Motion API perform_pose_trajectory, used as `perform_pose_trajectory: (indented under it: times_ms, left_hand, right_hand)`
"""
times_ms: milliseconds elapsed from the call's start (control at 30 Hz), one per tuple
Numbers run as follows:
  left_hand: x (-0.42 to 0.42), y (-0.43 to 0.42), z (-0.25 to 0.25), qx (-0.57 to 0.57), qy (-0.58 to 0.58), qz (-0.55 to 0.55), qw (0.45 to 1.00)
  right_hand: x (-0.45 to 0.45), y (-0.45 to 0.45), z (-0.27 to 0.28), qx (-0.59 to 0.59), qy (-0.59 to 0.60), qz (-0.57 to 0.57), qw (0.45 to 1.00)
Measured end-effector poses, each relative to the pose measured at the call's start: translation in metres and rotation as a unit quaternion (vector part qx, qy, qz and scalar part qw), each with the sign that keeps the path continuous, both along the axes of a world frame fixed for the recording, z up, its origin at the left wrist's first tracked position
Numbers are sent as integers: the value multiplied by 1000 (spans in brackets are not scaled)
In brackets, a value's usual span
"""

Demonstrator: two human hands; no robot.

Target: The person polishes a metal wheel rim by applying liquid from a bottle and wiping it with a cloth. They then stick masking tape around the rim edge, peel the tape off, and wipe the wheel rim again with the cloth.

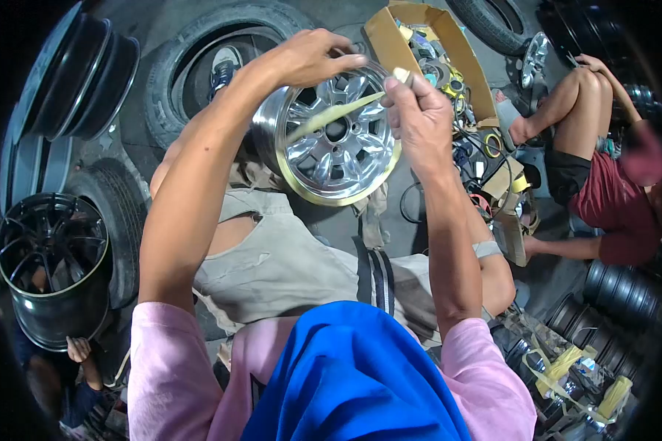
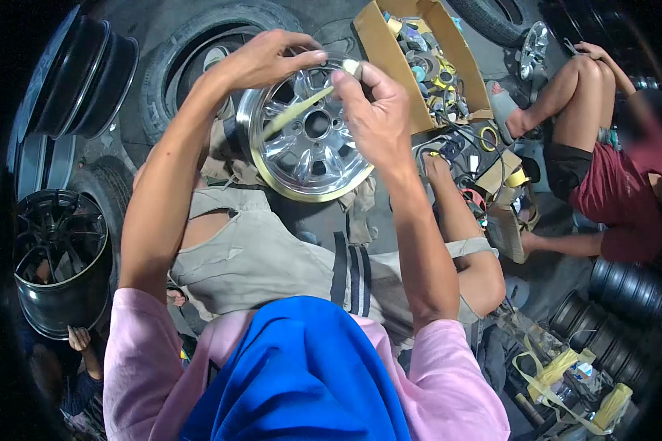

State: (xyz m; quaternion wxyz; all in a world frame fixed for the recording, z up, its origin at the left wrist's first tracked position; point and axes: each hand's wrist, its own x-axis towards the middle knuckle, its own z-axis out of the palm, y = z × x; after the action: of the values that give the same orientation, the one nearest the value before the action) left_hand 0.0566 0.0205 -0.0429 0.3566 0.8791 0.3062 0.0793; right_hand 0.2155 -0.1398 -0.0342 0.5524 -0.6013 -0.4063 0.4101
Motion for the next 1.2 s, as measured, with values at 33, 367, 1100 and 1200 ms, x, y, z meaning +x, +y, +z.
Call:
perform_pose_trajectory:
  times_ms: [33,367,1100,1200]
  left_hand:
    - [5,-10,5,3,-2,-1,1000]
    - [12,-99,59,-407,-251,-52,877]
    - [-57,-60,120,-144,-469,203,847]
    - [-57,-54,87,-77,-376,158,910]
  right_hand:
    - [-7,-2,21,42,-10,11,999]
    - [27,-25,90,128,108,30,985]
    - [-24,-22,42,-5,-34,166,986]
    - [-27,-18,73,93,-1,137,986]
